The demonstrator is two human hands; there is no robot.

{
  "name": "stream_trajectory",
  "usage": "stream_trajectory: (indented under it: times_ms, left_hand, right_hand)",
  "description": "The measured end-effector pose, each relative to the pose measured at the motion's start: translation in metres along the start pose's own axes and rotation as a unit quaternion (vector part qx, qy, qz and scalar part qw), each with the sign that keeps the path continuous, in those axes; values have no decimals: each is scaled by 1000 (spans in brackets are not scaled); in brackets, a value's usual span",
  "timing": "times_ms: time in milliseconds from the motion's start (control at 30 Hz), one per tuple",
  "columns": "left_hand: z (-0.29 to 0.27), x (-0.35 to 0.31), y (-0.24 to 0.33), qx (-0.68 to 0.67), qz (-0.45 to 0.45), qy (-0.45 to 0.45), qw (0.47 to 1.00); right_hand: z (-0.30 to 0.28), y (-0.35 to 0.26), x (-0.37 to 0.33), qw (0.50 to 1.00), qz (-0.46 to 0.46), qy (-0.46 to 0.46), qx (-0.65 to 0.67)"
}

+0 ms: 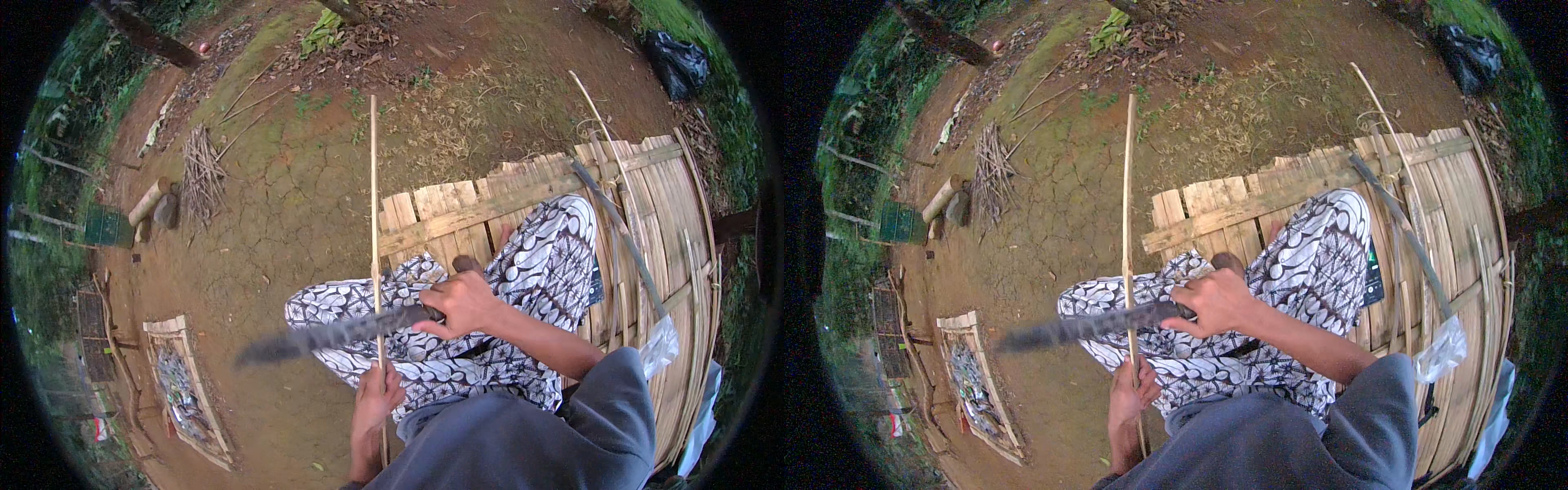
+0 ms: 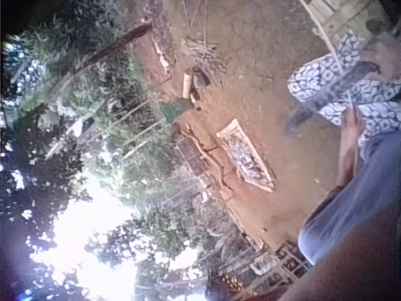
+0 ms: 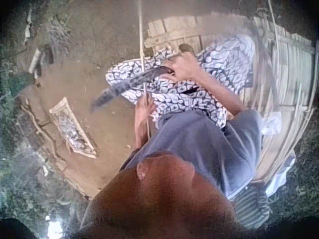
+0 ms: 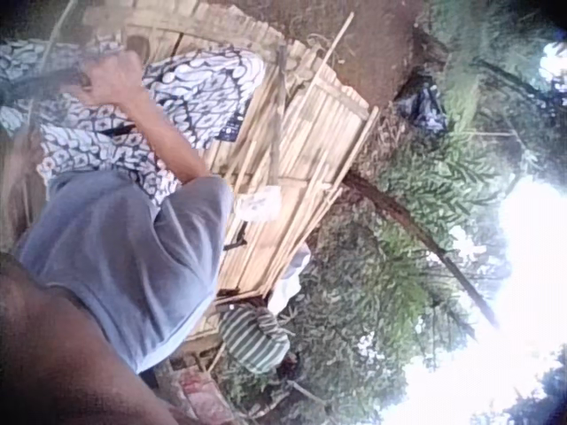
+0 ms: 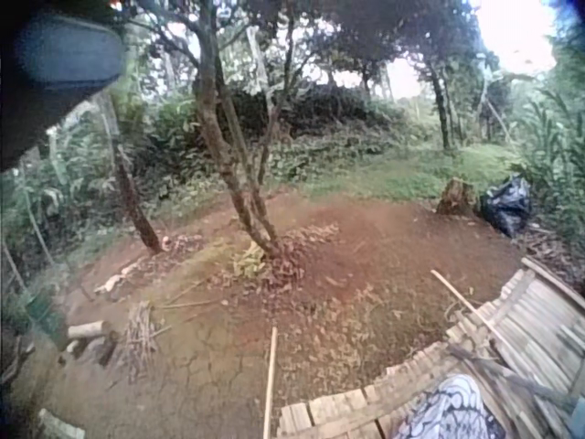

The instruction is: The person sits on a bamboo platform and uses a machete to sharpen a long, thin wooden stick. They repeatedly scrape the blade along the stick's surface to smooth and shape it, occasionally pausing to inspect the progress.

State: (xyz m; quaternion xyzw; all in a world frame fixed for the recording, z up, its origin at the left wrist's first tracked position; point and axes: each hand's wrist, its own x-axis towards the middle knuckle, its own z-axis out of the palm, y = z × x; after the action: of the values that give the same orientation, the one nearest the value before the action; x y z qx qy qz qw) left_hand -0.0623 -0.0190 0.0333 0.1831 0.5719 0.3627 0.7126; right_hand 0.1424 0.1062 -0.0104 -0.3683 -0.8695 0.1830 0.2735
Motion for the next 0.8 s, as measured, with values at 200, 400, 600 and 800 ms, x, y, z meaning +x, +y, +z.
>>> stream_trajectory:
  times_ms: [200,400,600,800]
  left_hand:
    - [0,-25,-8,106,40,135,984]
    - [-19,-17,-36,23,10,114,993]
    - [-4,7,-4,32,8,30,999]
    - [-15,-7,-8,17,-49,42,998]
  right_hand:
    - [-17,104,44,968,246,-52,-16]
    - [-21,121,42,935,349,19,55]
    - [-5,58,8,984,173,33,28]
    - [-12,72,23,999,1,-36,-35]
